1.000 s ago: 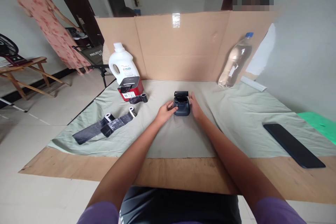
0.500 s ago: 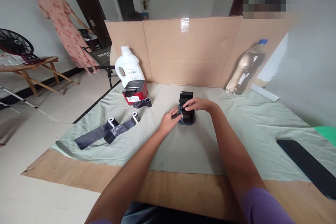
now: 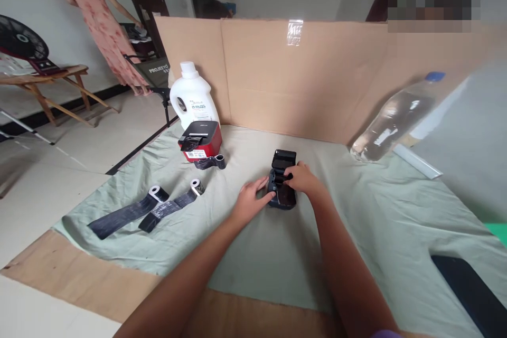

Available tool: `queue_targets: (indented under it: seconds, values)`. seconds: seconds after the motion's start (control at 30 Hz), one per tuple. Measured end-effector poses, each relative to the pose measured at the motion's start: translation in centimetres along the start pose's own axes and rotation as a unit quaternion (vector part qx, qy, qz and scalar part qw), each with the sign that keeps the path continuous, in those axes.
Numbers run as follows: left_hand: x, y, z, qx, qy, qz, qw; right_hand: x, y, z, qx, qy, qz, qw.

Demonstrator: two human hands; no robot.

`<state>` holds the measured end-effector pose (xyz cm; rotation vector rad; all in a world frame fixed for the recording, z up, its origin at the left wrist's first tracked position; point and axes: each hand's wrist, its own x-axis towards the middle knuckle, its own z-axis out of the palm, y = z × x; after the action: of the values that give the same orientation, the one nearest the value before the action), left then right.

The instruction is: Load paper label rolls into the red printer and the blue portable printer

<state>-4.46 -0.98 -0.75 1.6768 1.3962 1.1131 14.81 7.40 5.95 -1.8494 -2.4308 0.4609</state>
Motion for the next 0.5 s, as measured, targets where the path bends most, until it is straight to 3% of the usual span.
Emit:
queue_targets:
  seconds: [0.3, 0.5]
  values:
    - [-0.3, 0.5, -0.6, 0.018, -0.003, 0.016, 1.000, -1.8, -0.5, -3.5, 0.152, 0.037, -0.013, 0.988]
    - [-0.6, 0.2, -0.8, -0.004, -0.027, 0.016, 1.000, -3.0, -3.5, -4.9, 0.322, 0.107, -0.030, 0.940]
